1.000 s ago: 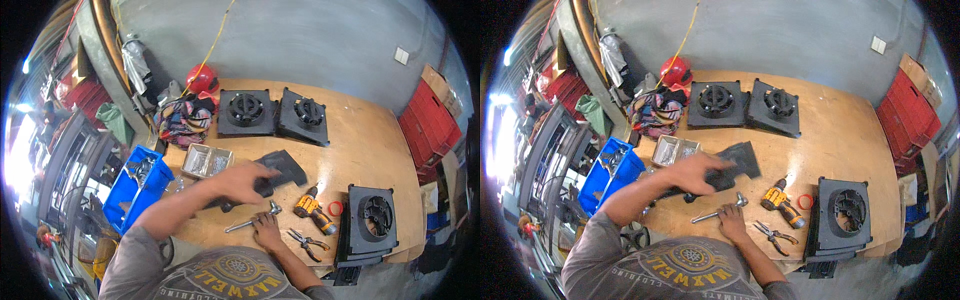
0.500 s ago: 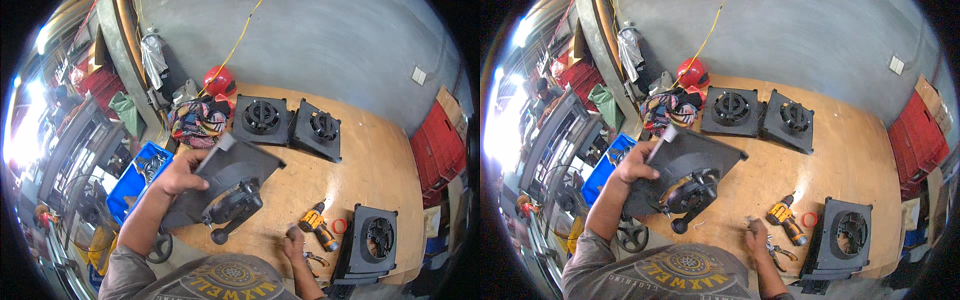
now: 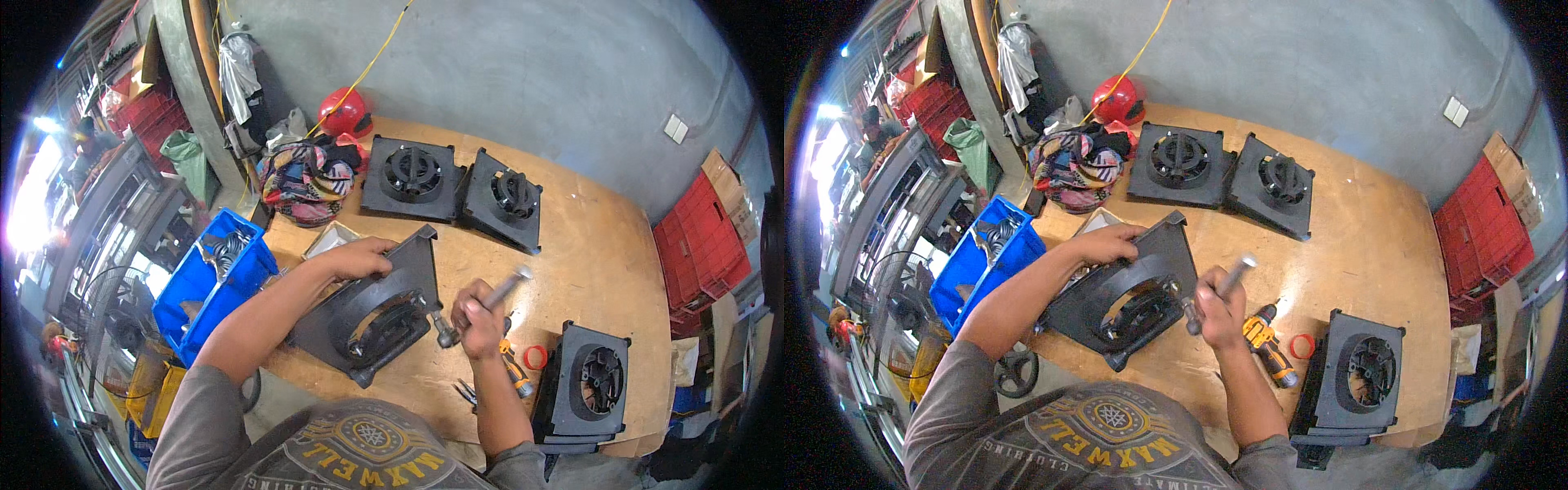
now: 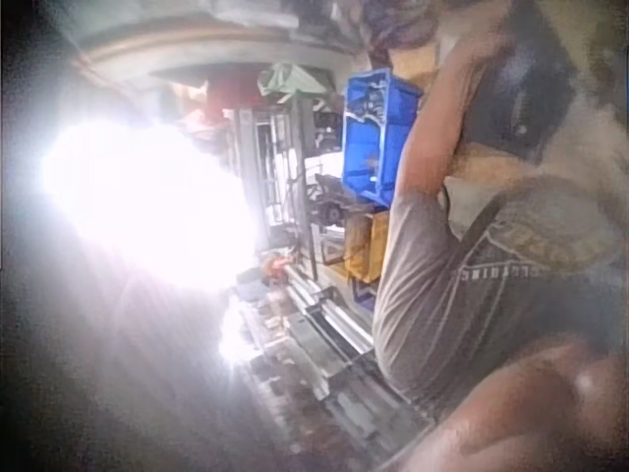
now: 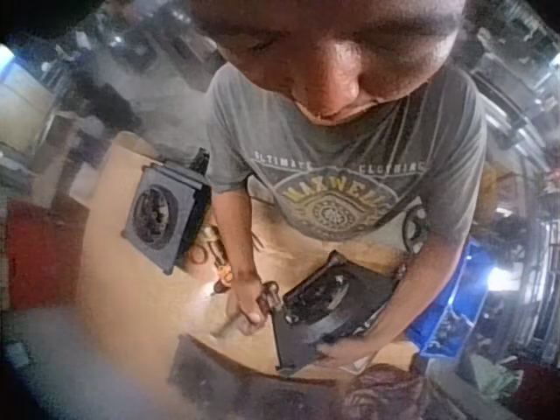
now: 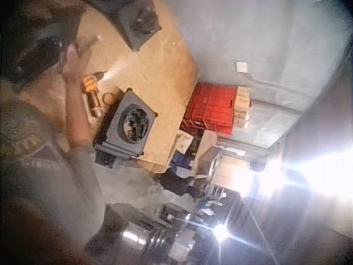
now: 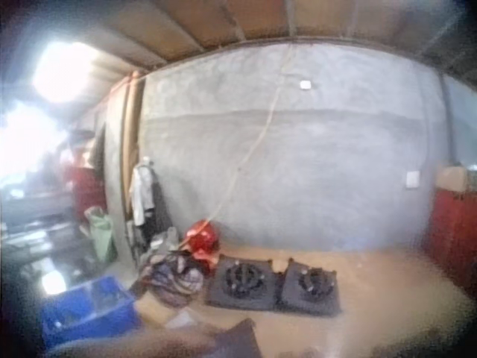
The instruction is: The person assembles multiple black fan housings on a wooden workbench. They use a cordless drill to fasten screws and a socket wrench to tighten bolts, repeatedly flipping the housings to access different sides. The person handles fan blades, housings, and fasteners throughout the process.
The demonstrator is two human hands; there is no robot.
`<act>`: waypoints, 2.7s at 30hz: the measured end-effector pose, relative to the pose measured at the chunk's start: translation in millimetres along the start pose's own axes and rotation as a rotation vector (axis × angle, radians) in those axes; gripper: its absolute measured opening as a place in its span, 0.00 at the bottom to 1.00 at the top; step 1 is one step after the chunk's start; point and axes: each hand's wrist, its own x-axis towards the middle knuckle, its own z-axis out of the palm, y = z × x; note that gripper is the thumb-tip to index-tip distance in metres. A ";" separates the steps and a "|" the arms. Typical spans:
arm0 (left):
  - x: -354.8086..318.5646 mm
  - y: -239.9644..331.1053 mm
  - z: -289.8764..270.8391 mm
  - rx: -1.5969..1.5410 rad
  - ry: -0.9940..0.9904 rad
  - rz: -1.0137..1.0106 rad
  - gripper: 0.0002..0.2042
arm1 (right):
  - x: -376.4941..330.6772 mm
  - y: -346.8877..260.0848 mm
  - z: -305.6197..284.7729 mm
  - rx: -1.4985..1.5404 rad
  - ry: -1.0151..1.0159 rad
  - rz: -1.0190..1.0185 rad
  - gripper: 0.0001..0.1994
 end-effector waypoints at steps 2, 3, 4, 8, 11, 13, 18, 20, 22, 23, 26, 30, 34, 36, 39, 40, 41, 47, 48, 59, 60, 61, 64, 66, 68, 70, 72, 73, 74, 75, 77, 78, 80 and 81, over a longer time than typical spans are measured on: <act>16.9 2.9 -3.9 0.088 -0.001 -0.011 0.23 | 22.4 9.0 -6.1 -0.124 -0.051 0.005 0.16; 23.7 4.1 -6.0 0.113 -0.010 0.003 0.22 | 30.9 13.6 -10.3 -0.121 -0.075 0.023 0.16; 28.8 5.0 -7.5 0.129 -0.011 0.031 0.20 | 38.6 17.2 -16.1 -0.120 -0.098 0.029 0.16; 29.8 3.0 -11.3 0.125 -0.032 0.001 0.20 | 60.4 33.6 -26.9 -0.156 -0.132 0.080 0.16; 30.7 5.1 -6.9 0.357 0.002 -0.007 0.21 | 63.6 38.8 -21.9 -0.173 -0.202 0.133 0.16; 36.5 9.9 0.8 0.448 -0.008 0.030 0.22 | 63.8 37.2 -15.3 -0.280 -0.232 0.072 0.18; 52.9 27.5 19.2 0.433 0.177 -0.080 0.32 | 60.7 17.4 -9.5 -0.411 -0.340 0.002 0.19; 53.3 32.4 26.5 0.439 0.212 -0.101 0.33 | 59.2 11.5 -10.7 -0.419 -0.355 0.035 0.19; 49.5 35.3 33.9 0.464 0.244 -0.075 0.31 | 56.7 9.2 -11.2 -0.362 -0.335 0.102 0.19; 47.7 36.9 36.4 0.485 0.257 -0.071 0.31 | 55.6 9.4 -11.0 -0.364 -0.338 0.068 0.19; 44.2 41.1 42.2 0.535 0.283 -0.066 0.30 | 51.9 12.9 -10.0 -0.391 -0.357 0.049 0.18; 43.0 44.6 46.0 0.571 0.297 -0.078 0.28 | 46.3 22.1 -7.2 -0.549 -0.374 -0.136 0.16; 40.7 43.7 44.5 0.588 0.324 -0.071 0.25 | 46.5 34.5 -9.3 -0.486 -0.314 -0.146 0.13; 39.6 42.7 43.1 0.570 0.337 -0.073 0.25 | 51.6 41.6 -13.0 -0.183 -0.033 0.068 0.12; 39.9 42.4 41.8 0.569 0.332 -0.094 0.24 | 70.4 43.7 -30.5 0.162 0.044 0.101 0.16; 39.6 42.4 41.5 0.571 0.316 -0.093 0.24 | 73.6 45.8 -34.2 0.178 0.046 0.120 0.16; 39.3 42.4 40.8 0.567 0.335 -0.104 0.24 | 77.5 48.3 -37.0 0.242 0.100 0.166 0.16; 33.6 39.4 34.2 0.555 0.332 -0.057 0.24 | 88.1 52.7 -42.0 0.432 0.420 0.310 0.17; 33.9 38.8 34.0 0.567 0.344 -0.048 0.24 | 86.3 51.9 -38.4 0.391 0.402 0.278 0.17; 36.9 31.6 27.9 0.600 0.379 -0.063 0.22 | 36.3 54.2 14.7 -0.860 -0.502 -0.337 0.10; 35.2 33.8 27.8 0.598 0.369 -0.070 0.22 | 41.5 52.9 4.2 -0.817 -0.356 -0.265 0.11; 33.8 36.5 27.6 0.599 0.369 -0.068 0.22 | 53.8 55.3 -4.9 -0.561 -0.132 -0.176 0.12; 30.6 43.2 30.0 0.670 0.305 -0.085 0.22 | 87.5 52.7 -39.9 0.449 0.334 0.298 0.16; 29.6 45.5 30.6 0.658 0.364 -0.098 0.21 | 89.4 58.0 -44.4 0.384 0.412 0.299 0.17; 29.9 46.8 28.0 0.660 0.346 -0.124 0.21 | 90.0 60.0 -40.5 0.383 0.394 0.279 0.17; 28.8 45.0 22.4 0.646 0.381 -0.113 0.21 | 90.5 61.9 -30.8 0.345 0.295 0.188 0.17; 27.8 43.7 20.7 0.648 0.397 -0.104 0.20 | 88.9 59.6 -23.7 0.302 0.243 0.161 0.17; 27.5 43.4 20.4 0.652 0.407 -0.086 0.20 | 89.1 58.0 -21.7 0.288 0.203 0.134 0.17; 27.6 43.2 21.0 0.654 0.408 -0.079 0.20 | 89.3 57.3 -20.5 0.282 0.135 0.081 0.17; 27.7 43.2 22.8 0.651 0.402 -0.072 0.20 | 90.0 56.4 -20.9 0.270 0.224 0.153 0.17; 28.0 43.2 25.7 0.650 0.410 -0.068 0.19 | 92.3 56.4 -24.3 0.368 0.331 0.227 0.18; 28.5 43.0 26.1 0.649 0.418 -0.065 0.19 | 93.8 57.7 -26.5 0.407 0.384 0.245 0.18; 29.3 42.1 26.1 0.646 0.420 -0.097 0.20 | 95.0 63.1 -30.8 0.424 0.375 0.262 0.18; 30.3 41.4 25.5 0.648 0.418 -0.109 0.20 | 96.2 66.9 -33.1 0.435 0.402 0.277 0.18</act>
